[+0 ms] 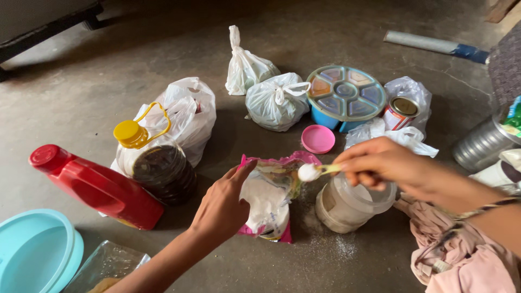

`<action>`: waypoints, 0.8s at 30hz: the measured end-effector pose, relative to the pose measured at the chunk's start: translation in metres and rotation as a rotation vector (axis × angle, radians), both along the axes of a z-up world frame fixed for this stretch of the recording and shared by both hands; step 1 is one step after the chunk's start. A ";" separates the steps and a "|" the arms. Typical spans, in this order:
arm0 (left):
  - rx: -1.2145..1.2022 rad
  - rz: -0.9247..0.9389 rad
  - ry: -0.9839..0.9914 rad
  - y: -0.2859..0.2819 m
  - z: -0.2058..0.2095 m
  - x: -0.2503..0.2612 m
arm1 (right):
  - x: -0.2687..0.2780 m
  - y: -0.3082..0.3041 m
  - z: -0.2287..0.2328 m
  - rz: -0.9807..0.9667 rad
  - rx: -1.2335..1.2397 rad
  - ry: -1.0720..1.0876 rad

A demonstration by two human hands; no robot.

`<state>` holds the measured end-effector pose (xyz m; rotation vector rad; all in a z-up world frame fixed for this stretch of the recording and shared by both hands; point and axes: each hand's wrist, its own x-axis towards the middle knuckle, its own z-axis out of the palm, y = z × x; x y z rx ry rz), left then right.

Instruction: The person scoops white powder from a clear plastic jar using a small spoon and transfers it into a pink plastic bag. The person repeats this scooping and pouring action multiple times while sitting on the floor surrounded by various containers and bags.

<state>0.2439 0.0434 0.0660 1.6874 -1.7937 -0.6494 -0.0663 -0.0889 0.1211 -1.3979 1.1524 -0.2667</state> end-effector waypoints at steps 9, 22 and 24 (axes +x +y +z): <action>0.028 0.076 -0.017 0.026 0.020 -0.001 | -0.061 0.009 0.026 -0.005 -0.897 0.824; -0.045 0.039 0.019 0.026 0.017 0.004 | -0.043 0.014 0.015 0.154 -1.026 0.626; -0.179 -0.003 0.010 0.026 0.017 0.003 | -0.035 0.017 0.034 0.033 -0.738 0.793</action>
